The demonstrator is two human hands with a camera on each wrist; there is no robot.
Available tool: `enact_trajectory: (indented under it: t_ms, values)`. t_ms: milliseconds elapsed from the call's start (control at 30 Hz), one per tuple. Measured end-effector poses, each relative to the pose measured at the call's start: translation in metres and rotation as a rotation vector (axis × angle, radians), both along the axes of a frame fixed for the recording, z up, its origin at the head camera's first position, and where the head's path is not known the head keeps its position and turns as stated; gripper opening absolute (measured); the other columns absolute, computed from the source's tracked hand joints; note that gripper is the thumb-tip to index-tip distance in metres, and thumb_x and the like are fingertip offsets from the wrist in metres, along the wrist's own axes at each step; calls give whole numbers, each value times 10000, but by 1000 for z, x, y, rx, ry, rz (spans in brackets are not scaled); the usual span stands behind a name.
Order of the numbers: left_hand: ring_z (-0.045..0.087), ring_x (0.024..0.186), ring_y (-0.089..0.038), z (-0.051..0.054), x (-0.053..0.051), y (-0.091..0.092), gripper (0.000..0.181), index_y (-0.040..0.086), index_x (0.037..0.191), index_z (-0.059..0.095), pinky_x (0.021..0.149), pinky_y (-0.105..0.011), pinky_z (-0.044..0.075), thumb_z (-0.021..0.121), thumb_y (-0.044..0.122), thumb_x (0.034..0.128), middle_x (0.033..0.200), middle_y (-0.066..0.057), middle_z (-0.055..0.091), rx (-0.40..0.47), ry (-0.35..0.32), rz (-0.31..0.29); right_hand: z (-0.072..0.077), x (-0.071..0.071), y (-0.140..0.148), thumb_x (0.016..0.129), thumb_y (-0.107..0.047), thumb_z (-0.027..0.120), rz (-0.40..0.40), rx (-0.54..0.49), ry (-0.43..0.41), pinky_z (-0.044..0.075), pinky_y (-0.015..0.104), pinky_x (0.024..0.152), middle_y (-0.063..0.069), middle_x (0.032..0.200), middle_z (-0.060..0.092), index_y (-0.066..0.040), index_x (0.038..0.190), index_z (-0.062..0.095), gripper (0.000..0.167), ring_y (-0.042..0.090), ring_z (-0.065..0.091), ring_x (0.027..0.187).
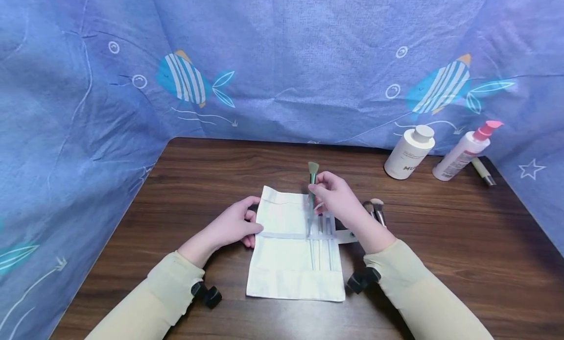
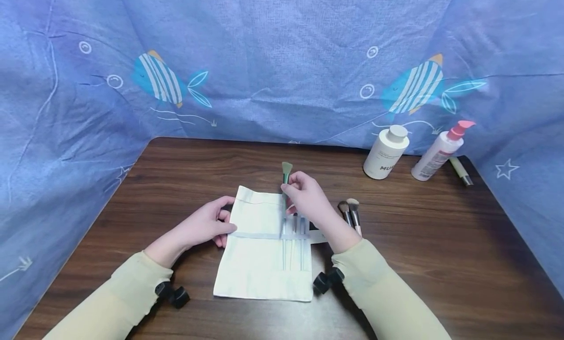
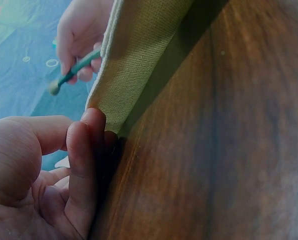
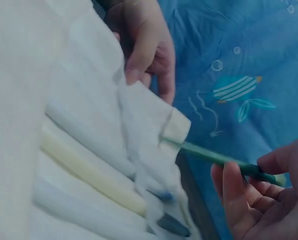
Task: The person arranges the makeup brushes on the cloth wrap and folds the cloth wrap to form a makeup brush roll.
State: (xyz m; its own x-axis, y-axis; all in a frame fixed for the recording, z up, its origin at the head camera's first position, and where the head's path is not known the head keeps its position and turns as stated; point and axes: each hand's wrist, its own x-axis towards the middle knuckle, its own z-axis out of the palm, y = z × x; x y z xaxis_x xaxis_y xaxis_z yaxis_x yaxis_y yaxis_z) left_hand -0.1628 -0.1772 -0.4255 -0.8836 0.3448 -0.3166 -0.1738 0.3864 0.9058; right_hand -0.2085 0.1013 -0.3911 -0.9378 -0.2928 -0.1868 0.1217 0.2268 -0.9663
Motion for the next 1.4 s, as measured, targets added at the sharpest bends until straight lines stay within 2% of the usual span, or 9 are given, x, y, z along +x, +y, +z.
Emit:
enact_trajectory:
  t_ms: [167,367,633,900,1033,1167,1400]
  values:
    - [660,524,-220,-1,0,1,716,41,1534,351,513,-336,589,687,-30,906,705,-102,602,5,9,-5,-9,-4,-5,1059,-153,560,-49,-41,-40,650,374,658,94,847,587,-9,1043,491,160,186,654,649]
    - [660,523,-221,-2,-1,0,714,46,1532,353,507,-327,582,686,-32,905,709,-103,606,5,9,0,-13,-6,-6,1040,-137,580,-102,-13,15,652,390,654,107,841,631,2,1062,516,155,193,685,645]
    - [653,516,-215,-2,-1,1,702,40,1523,361,500,-322,578,686,-32,906,721,-110,626,6,12,-7,-18,-6,-9,1021,-165,630,-48,124,22,641,368,645,118,819,690,-19,1093,542,185,217,703,663]
    - [655,518,-218,-2,-1,1,711,41,1529,354,506,-329,583,687,-33,906,722,-116,629,2,9,-2,-21,-3,-9,1043,-232,573,-11,112,33,615,351,602,118,742,657,-16,989,602,224,247,707,624]
    - [651,513,-210,-2,0,0,705,38,1525,358,503,-325,580,687,-33,906,709,-103,612,3,12,-2,-18,1,-9,1013,-244,608,6,176,28,538,316,542,79,689,618,-34,900,633,240,212,632,571]
    - [646,512,-207,-2,0,1,698,41,1522,369,501,-321,577,696,-28,909,699,-88,590,-2,16,-3,-16,6,-7,996,-264,624,35,284,28,388,293,456,49,568,548,-54,764,606,314,191,515,479]
    - [641,515,-203,-3,-1,0,695,40,1522,364,509,-319,578,698,-25,917,694,-79,578,-6,17,-9,-12,13,-4,1005,-245,624,139,380,-4,367,275,411,20,516,497,-78,712,569,341,163,457,399]
